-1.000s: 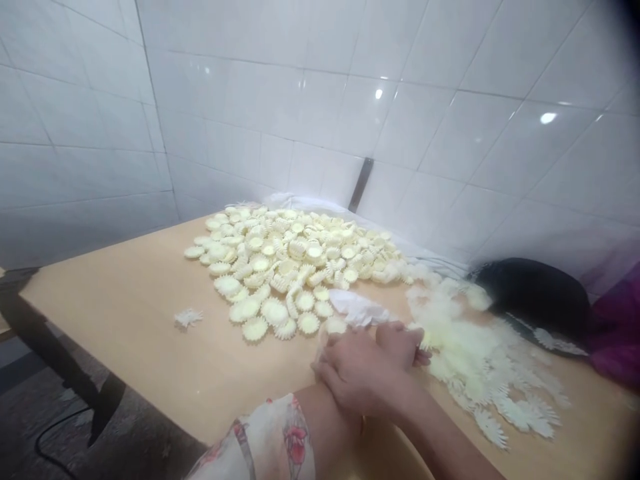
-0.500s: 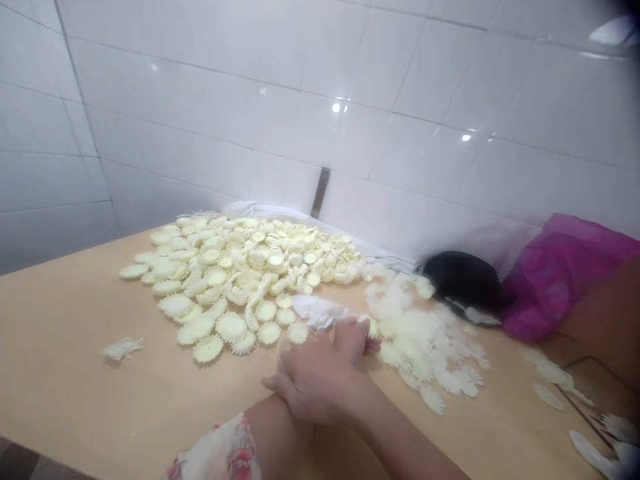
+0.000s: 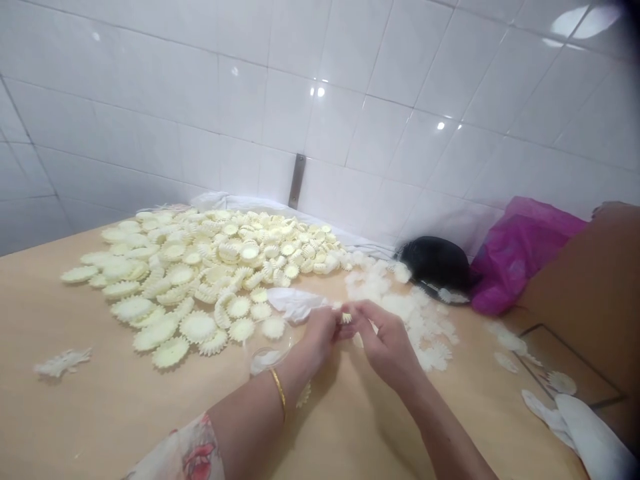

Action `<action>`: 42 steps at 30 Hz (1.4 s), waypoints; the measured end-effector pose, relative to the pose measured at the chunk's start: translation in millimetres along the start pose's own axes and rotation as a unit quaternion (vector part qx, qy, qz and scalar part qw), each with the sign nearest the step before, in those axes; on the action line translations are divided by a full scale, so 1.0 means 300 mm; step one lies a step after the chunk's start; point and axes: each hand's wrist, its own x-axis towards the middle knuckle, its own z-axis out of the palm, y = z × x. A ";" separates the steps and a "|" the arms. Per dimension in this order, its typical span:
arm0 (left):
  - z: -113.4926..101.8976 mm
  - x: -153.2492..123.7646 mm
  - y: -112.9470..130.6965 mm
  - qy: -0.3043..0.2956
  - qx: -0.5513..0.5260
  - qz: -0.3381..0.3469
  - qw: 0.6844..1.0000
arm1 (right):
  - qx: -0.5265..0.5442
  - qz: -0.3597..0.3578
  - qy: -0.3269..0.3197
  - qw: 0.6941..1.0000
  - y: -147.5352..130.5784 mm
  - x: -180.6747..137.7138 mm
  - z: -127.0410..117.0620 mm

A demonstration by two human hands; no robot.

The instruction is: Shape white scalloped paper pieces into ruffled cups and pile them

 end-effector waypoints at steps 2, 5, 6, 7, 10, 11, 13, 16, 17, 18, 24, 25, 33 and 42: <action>0.013 -0.007 0.003 0.007 0.002 -0.002 1.000 | -0.095 -0.038 -0.016 0.995 0.100 -0.020 0.017; 0.020 -0.018 0.006 0.010 -0.007 0.004 1.000 | -0.214 -0.082 -0.017 0.973 0.203 -0.049 0.071; 0.020 -0.021 0.007 0.009 -0.009 0.007 1.000 | -0.239 -0.085 -0.009 0.967 0.221 -0.056 0.086; 0.020 -0.024 0.009 0.007 -0.011 0.009 1.000 | -0.258 -0.085 0.000 0.962 0.231 -0.060 0.097; 0.020 -0.031 0.018 0.001 -0.012 0.007 1.000 | -0.276 -0.084 0.022 0.957 0.230 -0.062 0.099; 0.021 -0.033 0.021 0.000 -0.013 0.005 1.000 | -0.270 -0.089 0.024 0.958 0.224 -0.061 0.091; 0.023 -0.036 0.025 -0.007 -0.009 0.003 1.000 | -0.243 -0.112 0.024 0.963 0.212 -0.060 0.072; 0.026 -0.044 0.024 -0.029 0.012 0.001 1.000 | -0.170 -0.112 0.053 0.978 0.201 -0.064 0.049; 0.027 -0.048 0.022 -0.039 0.023 -0.002 0.999 | -0.135 -0.090 0.078 0.984 0.201 -0.067 0.043; 0.028 -0.053 0.019 -0.049 0.033 -0.007 0.998 | -0.096 -0.060 0.105 0.988 0.202 -0.069 0.039; 0.024 -0.060 0.001 -0.088 0.101 -0.007 0.991 | 0.066 0.071 0.160 0.982 0.211 -0.073 0.017; 0.022 -0.056 -0.002 -0.076 0.114 -0.004 0.991 | 0.084 0.088 0.174 0.977 0.211 -0.071 0.014; 0.028 -0.069 -0.009 -0.110 0.209 0.027 0.971 | 0.186 0.181 0.155 0.953 0.208 -0.054 -0.005; 0.021 -0.076 -0.008 -0.070 0.262 0.065 0.960 | 0.288 0.186 0.151 0.927 0.209 -0.051 0.008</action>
